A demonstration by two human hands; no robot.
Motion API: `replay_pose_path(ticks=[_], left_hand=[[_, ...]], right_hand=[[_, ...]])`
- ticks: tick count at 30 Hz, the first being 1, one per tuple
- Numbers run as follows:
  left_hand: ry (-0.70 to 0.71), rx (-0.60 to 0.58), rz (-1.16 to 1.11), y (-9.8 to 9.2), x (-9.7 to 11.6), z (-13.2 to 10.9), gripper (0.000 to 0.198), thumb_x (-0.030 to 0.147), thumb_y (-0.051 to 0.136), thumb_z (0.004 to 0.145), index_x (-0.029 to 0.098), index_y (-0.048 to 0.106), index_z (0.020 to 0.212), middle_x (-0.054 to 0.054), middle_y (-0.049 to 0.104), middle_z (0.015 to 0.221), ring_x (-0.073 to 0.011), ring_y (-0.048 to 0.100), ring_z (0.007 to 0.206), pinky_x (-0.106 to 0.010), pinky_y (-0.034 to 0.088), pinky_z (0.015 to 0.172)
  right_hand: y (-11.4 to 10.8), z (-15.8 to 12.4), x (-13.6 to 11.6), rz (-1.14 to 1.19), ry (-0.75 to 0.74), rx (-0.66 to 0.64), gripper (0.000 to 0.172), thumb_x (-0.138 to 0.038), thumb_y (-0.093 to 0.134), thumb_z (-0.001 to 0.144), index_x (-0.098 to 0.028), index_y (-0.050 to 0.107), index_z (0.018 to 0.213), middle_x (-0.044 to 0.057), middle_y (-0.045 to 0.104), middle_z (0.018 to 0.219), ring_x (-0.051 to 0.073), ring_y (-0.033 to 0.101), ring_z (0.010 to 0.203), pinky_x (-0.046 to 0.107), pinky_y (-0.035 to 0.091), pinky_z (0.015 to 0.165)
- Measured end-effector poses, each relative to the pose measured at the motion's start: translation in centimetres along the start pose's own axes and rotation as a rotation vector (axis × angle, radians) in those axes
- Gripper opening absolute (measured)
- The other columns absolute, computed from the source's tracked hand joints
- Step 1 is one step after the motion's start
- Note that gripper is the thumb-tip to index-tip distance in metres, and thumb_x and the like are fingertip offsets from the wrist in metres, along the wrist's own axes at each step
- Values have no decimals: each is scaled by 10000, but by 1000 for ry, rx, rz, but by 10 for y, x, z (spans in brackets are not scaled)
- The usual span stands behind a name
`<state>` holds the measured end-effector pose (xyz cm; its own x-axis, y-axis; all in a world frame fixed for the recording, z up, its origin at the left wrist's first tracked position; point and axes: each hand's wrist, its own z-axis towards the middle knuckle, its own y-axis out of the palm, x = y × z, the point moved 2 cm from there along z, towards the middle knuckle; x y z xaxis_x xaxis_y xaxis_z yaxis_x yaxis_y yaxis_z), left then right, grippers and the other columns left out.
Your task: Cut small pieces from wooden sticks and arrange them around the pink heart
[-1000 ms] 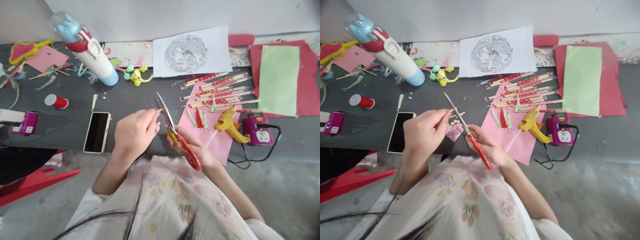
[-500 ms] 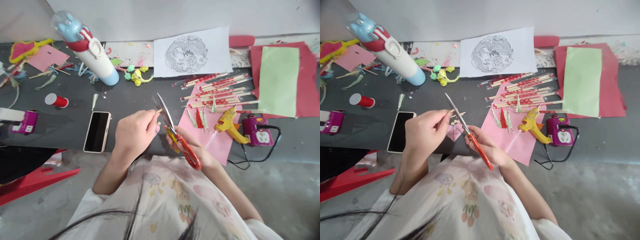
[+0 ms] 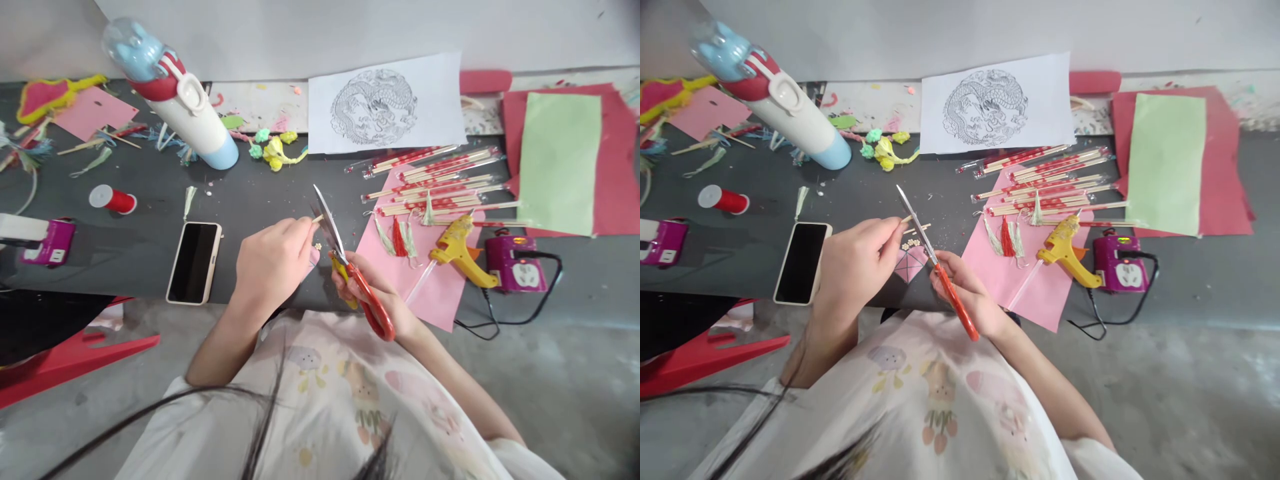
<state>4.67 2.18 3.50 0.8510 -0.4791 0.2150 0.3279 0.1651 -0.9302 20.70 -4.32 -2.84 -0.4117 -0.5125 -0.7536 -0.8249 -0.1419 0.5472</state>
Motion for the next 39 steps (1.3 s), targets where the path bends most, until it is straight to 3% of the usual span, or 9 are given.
replay_pose_path(ticks=[9, 31, 39], left_hand=[[29, -86, -27, 10, 2, -4, 221, 230, 481, 979, 213, 672, 870, -5, 657, 723, -144, 585, 632, -293, 281, 543], [-10, -177, -164, 11, -6, -3, 246, 221, 448, 971, 217, 666, 859, -8, 699, 802, -158, 625, 716, -280, 351, 593], [9, -241, -300, 17, -10, 1, 281, 253, 473, 980, 202, 576, 724, 20, 587, 642, -120, 495, 566, -269, 294, 554]], right_hand=[[-1, 1, 1, -41, -37, 2, 389, -324, 623, 850, -254, 481, 1205, 4, 467, 936, 153, 407, 744, 295, 348, 689], [-1, 0, 6, -17, -52, 16, 434, -339, 613, 848, -244, 467, 1246, -8, 460, 879, 150, 376, 679, 301, 301, 617], [-7, 0, 11, -75, -76, -3, 415, -321, 628, 892, -293, 491, 1283, -10, 454, 915, 141, 393, 728, 272, 331, 638]])
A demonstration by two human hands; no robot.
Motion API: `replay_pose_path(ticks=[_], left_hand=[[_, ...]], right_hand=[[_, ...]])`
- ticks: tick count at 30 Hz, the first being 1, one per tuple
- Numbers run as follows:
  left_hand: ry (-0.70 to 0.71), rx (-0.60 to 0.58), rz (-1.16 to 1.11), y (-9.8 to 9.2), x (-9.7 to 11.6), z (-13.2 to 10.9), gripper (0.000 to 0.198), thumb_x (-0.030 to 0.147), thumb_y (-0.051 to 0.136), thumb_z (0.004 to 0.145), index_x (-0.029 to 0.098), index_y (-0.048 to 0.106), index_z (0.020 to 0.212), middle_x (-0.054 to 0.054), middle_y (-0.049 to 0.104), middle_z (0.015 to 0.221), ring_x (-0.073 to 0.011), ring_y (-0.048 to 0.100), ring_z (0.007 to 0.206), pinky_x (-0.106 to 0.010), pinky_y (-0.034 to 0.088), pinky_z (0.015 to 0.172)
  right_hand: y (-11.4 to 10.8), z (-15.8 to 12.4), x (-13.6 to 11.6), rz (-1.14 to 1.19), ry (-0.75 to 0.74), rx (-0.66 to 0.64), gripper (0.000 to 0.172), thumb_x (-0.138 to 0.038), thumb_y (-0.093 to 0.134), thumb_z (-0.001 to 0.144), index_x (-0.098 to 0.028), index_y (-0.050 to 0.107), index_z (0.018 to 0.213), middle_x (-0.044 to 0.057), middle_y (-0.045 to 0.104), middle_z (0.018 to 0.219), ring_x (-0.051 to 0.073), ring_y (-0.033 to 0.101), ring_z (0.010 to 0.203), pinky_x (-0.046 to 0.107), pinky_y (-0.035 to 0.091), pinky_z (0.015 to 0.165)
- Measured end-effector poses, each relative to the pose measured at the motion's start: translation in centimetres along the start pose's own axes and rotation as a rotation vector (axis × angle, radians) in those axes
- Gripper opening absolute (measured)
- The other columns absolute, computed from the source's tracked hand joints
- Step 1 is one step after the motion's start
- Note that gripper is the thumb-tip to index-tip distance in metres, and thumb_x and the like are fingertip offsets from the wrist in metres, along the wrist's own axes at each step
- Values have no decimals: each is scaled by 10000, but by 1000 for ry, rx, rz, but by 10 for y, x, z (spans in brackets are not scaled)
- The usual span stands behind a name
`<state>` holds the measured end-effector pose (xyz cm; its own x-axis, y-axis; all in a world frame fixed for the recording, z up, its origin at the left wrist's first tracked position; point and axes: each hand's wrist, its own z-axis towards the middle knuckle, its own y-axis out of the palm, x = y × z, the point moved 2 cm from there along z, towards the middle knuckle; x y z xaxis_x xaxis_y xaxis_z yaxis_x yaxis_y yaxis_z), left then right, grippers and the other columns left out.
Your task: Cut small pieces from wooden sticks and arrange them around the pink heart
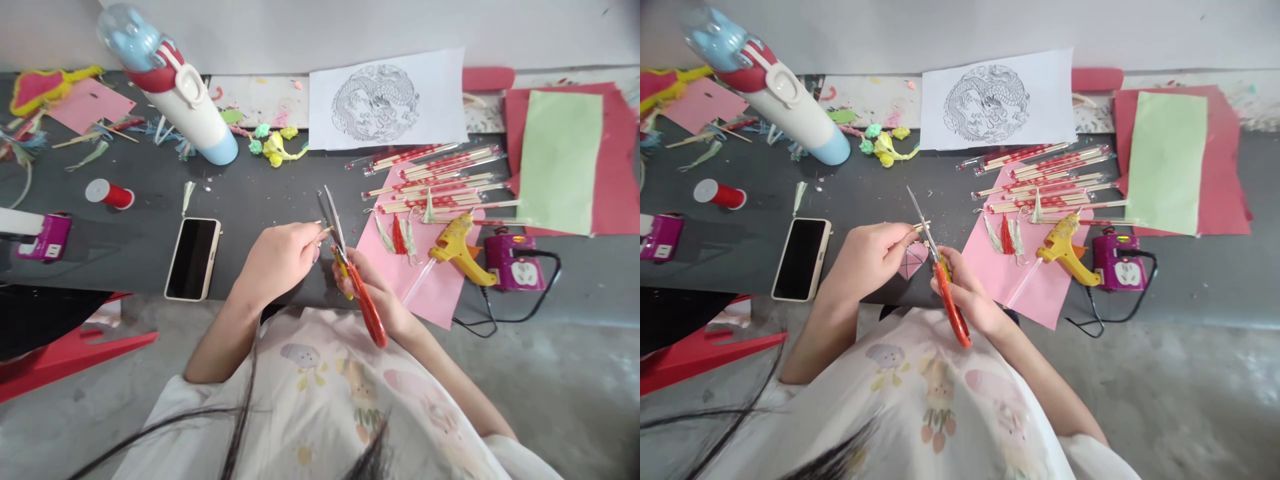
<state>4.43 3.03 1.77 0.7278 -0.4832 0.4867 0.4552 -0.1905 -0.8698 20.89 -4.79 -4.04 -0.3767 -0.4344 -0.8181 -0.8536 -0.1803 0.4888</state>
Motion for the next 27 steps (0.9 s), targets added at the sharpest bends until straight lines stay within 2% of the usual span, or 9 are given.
replay_pose_path(ticks=[11, 15, 21, 24, 27], left_hand=[[-33, -43, -48, -1, -2, 2, 314, 249, 500, 964, 190, 495, 656, 52, 452, 563, -101, 364, 518, -263, 255, 539], [-48, -65, -46, -2, -2, 3, 317, 246, 504, 960, 184, 472, 651, 55, 430, 561, -96, 357, 523, -260, 252, 540], [-45, -54, 57, -1, 1, 2, 295, 254, 482, 980, 186, 532, 697, 35, 542, 615, -110, 483, 562, -269, 282, 554], [-50, -30, 171, 4, 5, 1, 274, 302, 454, 1008, 187, 606, 811, 5, 646, 733, -144, 593, 656, -283, 315, 569], [6, 53, 290, 9, 9, -2, 217, 285, 456, 1010, 186, 645, 974, -17, 690, 846, -173, 648, 781, -295, 363, 604]], right_hand=[[4, 1, -2, 84, -1, -1, 417, -281, 629, 874, -233, 479, 1260, -26, 453, 860, 117, 369, 668, 270, 289, 581], [5, 1, 1, 119, -14, -3, 387, -281, 615, 880, -232, 487, 1241, -33, 443, 828, 108, 361, 627, 272, 262, 541], [2, 2, 2, 82, -2, 32, 405, -296, 633, 867, -228, 491, 1241, -38, 441, 799, 114, 359, 631, 287, 250, 556], [2, 3, 0, 75, -1, 45, 383, -315, 636, 857, -226, 504, 1206, -35, 449, 802, 119, 365, 647, 287, 256, 570], [2, 3, -4, 61, 7, 68, 321, -335, 636, 849, -225, 527, 1130, -26, 467, 801, 127, 385, 663, 289, 273, 580]])
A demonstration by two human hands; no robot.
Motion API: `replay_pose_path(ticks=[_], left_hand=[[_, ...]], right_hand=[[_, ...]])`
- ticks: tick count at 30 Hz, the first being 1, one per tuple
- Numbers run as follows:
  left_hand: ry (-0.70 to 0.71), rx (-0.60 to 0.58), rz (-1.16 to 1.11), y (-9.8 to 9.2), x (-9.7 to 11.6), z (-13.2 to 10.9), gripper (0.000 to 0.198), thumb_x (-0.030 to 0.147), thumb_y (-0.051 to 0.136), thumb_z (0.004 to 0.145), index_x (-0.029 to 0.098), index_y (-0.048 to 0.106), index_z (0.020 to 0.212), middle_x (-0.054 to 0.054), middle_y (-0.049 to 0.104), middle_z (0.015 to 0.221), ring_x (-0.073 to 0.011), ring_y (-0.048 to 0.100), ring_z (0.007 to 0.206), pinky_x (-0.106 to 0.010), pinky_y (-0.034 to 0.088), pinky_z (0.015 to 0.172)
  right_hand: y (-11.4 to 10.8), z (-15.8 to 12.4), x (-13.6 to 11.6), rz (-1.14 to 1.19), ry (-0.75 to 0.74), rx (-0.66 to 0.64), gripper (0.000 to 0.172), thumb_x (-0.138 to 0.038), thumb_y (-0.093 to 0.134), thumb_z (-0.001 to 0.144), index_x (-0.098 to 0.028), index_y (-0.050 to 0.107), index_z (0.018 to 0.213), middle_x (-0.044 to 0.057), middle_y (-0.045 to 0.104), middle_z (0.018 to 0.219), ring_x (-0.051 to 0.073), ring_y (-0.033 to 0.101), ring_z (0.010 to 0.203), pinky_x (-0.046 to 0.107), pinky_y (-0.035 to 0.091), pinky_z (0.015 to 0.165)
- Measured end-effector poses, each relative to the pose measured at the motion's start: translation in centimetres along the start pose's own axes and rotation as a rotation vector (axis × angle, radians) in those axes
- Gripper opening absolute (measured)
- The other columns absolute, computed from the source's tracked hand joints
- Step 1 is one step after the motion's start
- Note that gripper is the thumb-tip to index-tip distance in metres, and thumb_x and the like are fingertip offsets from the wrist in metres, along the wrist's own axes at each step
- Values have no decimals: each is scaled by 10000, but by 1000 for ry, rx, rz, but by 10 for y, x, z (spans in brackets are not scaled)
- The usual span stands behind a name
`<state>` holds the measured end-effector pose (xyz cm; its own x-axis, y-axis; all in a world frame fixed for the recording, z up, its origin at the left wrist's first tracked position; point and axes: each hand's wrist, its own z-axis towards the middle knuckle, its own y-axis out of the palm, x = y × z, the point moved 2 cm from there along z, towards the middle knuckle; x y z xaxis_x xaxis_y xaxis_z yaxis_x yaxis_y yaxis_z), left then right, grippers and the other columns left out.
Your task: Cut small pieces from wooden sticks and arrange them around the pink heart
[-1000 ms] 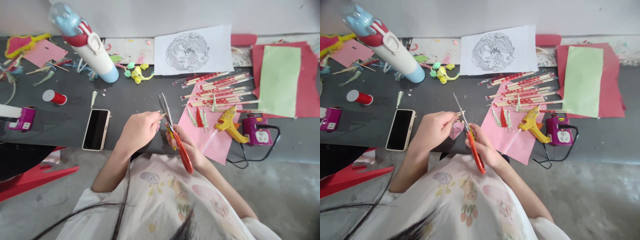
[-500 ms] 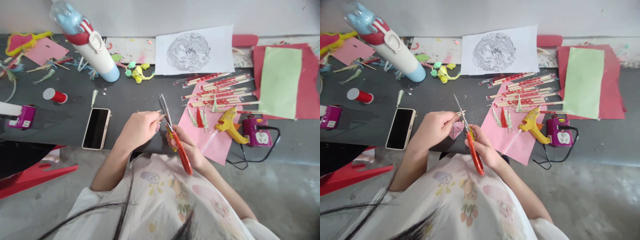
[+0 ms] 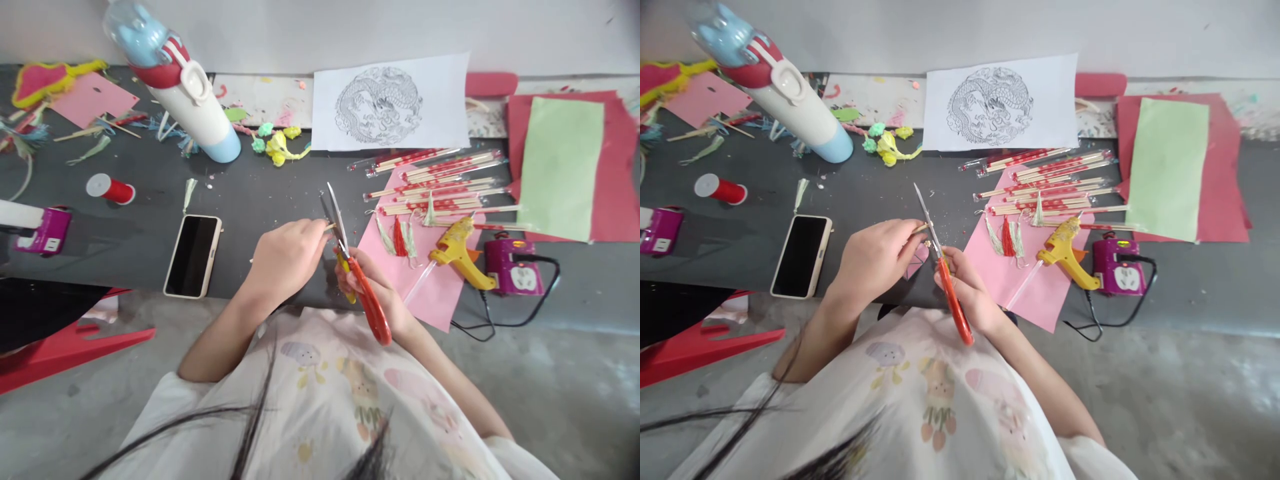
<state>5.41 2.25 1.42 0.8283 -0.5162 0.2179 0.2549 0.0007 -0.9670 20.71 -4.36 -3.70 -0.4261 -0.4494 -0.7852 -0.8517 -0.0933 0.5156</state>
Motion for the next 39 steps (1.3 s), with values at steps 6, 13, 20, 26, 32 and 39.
replay_pose_path(ticks=[6, 13, 20, 26, 32, 39], left_hand=[[131, 118, 169, 3, 2, -3, 203, 168, 463, 973, 167, 660, 1023, -2, 694, 816, -174, 647, 743, -324, 371, 553], [175, 139, 160, 1, 0, -3, 212, 133, 458, 957, 168, 648, 1044, 6, 687, 807, -163, 641, 730, -321, 375, 542], [159, 119, 122, -2, -2, -2, 205, 139, 447, 964, 171, 647, 996, 9, 651, 759, -161, 633, 729, -309, 378, 556], [150, 86, 86, -2, -3, -1, 220, 144, 444, 967, 173, 656, 1019, 10, 652, 772, -164, 636, 735, -310, 390, 577], [132, 72, 81, -5, -5, -1, 213, 177, 445, 981, 190, 655, 1005, 8, 655, 769, -163, 628, 714, -313, 354, 564], [129, 43, 102, -4, -5, -1, 205, 192, 443, 982, 195, 647, 988, -1, 648, 757, -165, 620, 696, -320, 338, 546]], right_hand=[[2, -2, -1, 19, 70, 58, 282, -366, 637, 848, -231, 552, 1080, -23, 456, 795, 112, 381, 618, 282, 258, 560], [-1, -3, 2, -59, 31, 14, 291, -366, 604, 913, -265, 527, 1174, -16, 476, 901, 133, 408, 732, 290, 304, 662], [1, -5, -1, -60, 44, 2, 378, -369, 617, 915, -279, 512, 1267, -13, 478, 920, 137, 401, 751, 291, 310, 686], [-1, -5, 1, -107, 27, -4, 370, -389, 608, 927, -292, 511, 1271, -24, 464, 898, 134, 395, 727, 288, 310, 652], [2, -5, -2, -113, 27, -19, 385, -381, 601, 926, -277, 496, 1281, -27, 450, 873, 137, 388, 714, 288, 305, 632], [5, -2, -3, -54, 37, -13, 355, -343, 608, 888, -254, 508, 1216, -32, 416, 800, 141, 341, 651, 298, 251, 578]])
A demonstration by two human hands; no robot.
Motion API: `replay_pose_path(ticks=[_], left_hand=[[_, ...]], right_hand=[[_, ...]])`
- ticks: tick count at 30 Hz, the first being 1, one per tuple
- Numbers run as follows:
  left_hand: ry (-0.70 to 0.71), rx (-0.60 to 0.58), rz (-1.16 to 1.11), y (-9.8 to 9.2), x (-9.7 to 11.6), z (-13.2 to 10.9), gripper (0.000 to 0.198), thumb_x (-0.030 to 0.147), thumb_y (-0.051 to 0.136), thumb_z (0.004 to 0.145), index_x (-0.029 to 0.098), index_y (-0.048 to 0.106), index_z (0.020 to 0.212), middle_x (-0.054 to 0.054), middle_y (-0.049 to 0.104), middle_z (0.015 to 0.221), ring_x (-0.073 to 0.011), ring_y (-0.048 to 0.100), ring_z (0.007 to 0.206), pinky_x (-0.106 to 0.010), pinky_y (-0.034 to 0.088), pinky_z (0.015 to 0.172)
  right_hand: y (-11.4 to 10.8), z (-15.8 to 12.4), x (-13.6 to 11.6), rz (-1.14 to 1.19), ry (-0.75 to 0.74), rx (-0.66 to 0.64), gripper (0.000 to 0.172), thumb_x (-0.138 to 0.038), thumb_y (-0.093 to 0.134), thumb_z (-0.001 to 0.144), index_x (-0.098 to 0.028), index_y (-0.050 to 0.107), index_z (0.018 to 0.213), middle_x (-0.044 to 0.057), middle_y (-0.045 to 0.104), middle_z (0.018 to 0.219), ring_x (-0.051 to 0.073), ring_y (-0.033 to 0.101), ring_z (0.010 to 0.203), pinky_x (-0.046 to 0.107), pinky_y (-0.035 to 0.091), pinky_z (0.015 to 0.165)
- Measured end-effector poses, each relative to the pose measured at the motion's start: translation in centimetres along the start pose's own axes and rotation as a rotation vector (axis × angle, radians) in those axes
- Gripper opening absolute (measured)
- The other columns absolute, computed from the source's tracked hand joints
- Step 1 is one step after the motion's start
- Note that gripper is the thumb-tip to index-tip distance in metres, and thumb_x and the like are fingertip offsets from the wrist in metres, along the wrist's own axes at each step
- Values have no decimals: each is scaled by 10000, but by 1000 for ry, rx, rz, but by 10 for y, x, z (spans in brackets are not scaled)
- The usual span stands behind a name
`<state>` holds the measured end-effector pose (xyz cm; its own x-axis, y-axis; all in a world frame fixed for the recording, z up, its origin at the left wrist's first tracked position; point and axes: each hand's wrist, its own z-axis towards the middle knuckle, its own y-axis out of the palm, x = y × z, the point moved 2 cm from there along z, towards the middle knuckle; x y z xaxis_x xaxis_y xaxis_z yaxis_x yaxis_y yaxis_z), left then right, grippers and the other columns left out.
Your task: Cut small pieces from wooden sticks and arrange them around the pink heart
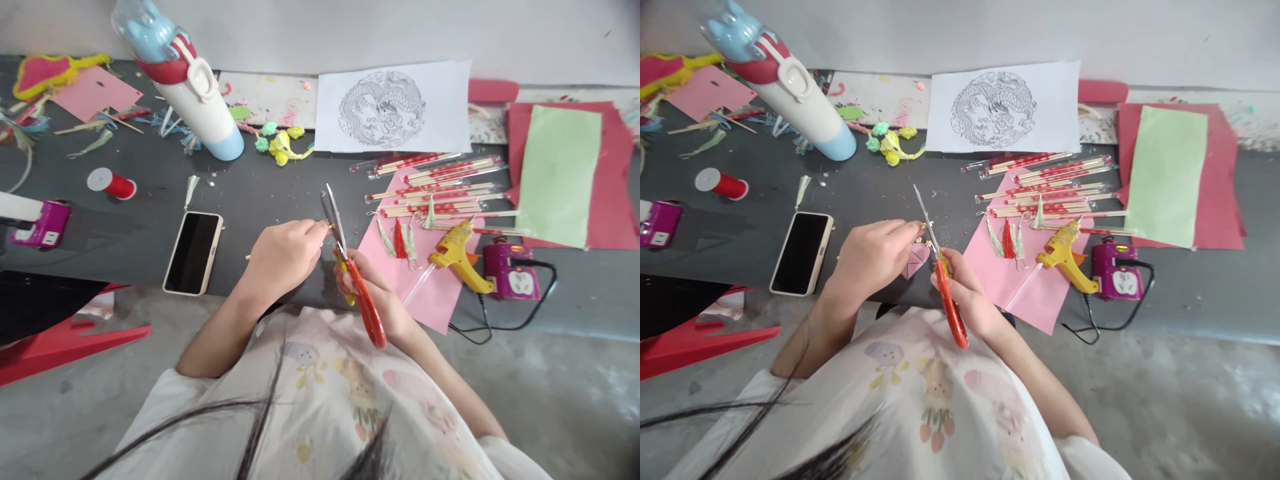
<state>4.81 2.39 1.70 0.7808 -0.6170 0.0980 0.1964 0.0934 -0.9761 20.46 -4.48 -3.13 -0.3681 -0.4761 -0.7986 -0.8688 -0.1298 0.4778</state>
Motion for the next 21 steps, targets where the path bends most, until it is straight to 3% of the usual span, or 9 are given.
replay_pose_path(ticks=[8, 13, 21], left_hand=[[-40, 21, -3, -2, -3, 1, 209, 191, 454, 971, 202, 646, 892, 1, 629, 721, -161, 603, 661, -329, 319, 543], [-60, 50, -143, -3, -6, 1, 227, 224, 448, 987, 205, 645, 877, 5, 661, 762, -147, 617, 694, -294, 345, 578], [-130, 53, -203, -6, -4, -1, 259, 263, 435, 999, 204, 634, 844, 2, 671, 756, -137, 619, 690, -273, 352, 588]], right_hand=[[3, -3, -5, 99, 89, 43, 356, -373, 652, 814, -234, 525, 1116, -25, 419, 768, 135, 326, 610, 312, 194, 574], [5, -4, -10, 141, 75, -32, 343, -448, 672, 814, -232, 536, 1044, -26, 390, 755, 134, 323, 607, 311, 204, 580], [3, -7, -14, 44, 41, -65, 389, -486, 646, 840, -250, 543, 1132, 0, 413, 829, 156, 329, 654, 316, 221, 589]])
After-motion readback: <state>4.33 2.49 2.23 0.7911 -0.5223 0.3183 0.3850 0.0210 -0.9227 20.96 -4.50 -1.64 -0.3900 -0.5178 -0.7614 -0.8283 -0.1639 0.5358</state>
